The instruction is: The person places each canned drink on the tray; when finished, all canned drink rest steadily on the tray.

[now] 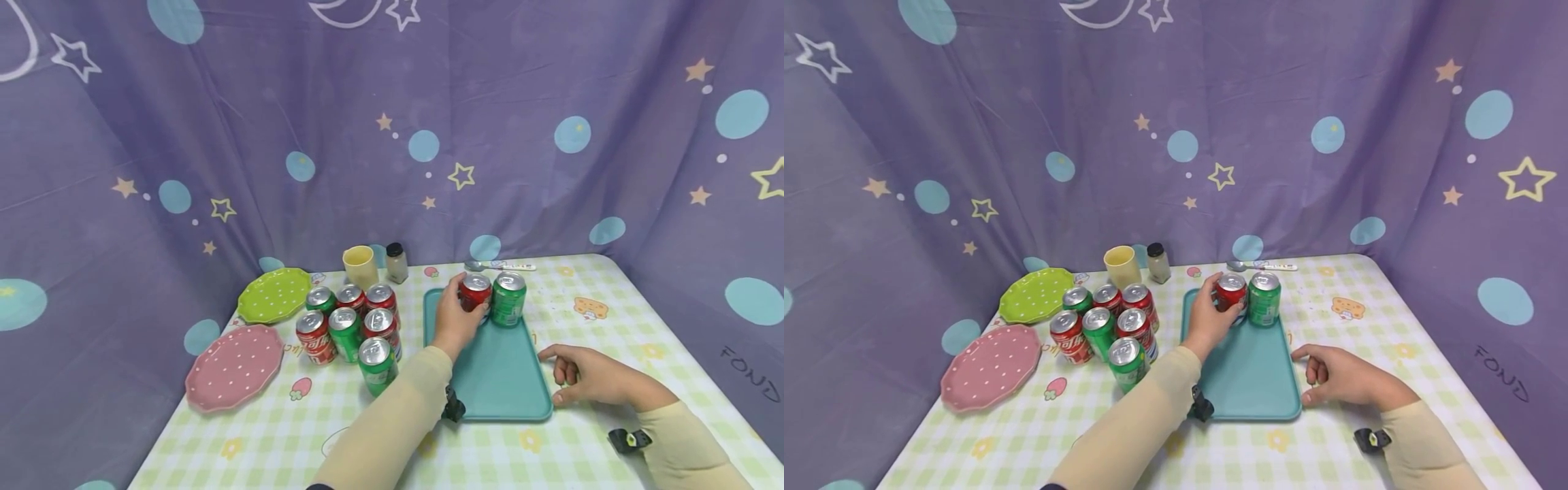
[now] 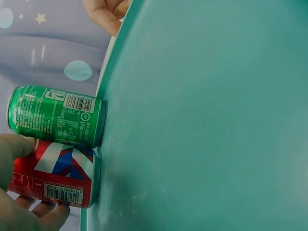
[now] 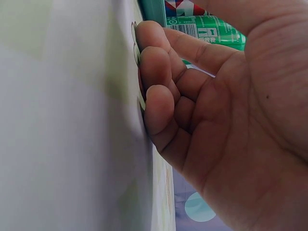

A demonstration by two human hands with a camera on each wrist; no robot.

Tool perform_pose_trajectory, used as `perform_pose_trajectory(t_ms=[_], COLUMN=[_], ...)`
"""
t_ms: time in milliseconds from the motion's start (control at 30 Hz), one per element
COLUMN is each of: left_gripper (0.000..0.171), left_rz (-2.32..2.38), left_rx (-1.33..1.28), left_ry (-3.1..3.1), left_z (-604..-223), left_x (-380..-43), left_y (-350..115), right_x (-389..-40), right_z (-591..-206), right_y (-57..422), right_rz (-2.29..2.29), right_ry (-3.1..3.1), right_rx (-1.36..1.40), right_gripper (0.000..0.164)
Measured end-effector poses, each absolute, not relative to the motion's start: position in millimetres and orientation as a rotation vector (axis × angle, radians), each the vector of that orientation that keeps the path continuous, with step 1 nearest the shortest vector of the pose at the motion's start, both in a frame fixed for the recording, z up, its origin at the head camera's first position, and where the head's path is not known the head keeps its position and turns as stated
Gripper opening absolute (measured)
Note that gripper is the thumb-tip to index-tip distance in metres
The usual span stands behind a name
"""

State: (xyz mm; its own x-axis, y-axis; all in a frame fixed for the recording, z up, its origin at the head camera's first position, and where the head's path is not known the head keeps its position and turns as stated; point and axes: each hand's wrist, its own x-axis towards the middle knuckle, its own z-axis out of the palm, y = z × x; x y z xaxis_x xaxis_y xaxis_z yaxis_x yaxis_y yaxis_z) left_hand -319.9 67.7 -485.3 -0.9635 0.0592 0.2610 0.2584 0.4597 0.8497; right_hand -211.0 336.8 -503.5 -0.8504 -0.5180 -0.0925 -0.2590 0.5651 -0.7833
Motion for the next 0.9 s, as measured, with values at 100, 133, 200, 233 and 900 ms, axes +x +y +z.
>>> perform_pose_trajectory(t_ms=[100,133,200,233,900], left_gripper=[0.077,0.078,0.081,0.083,0.073], left_rz=[-1.511,-1.510,-1.521,-1.526,-1.425], left_rx=[-0.277,-0.280,-0.285,-0.293,-0.832], left_ry=[-2.503,-2.499,-2.475,-2.461,-2.095], left_z=[-484.5,-484.1,-482.0,-480.4,-419.7], left_x=[-317.7,-316.2,-311.8,-309.1,-197.6], left_y=[66.7,66.3,65.5,64.9,-8.2], right_x=[-211.3,-211.3,-211.1,-211.0,-211.2], right_z=[-502.8,-502.5,-501.9,-501.6,-504.8], right_y=[336.3,336.1,335.9,335.8,337.5], right_rz=[-1.183,-1.187,-1.193,-1.197,-1.231], right_ry=[2.475,2.469,2.461,2.455,2.427], right_rx=[-0.637,-0.637,-0.641,-0.642,-0.638], right_gripper=[0.074,0.074,0.073,0.073,0.074])
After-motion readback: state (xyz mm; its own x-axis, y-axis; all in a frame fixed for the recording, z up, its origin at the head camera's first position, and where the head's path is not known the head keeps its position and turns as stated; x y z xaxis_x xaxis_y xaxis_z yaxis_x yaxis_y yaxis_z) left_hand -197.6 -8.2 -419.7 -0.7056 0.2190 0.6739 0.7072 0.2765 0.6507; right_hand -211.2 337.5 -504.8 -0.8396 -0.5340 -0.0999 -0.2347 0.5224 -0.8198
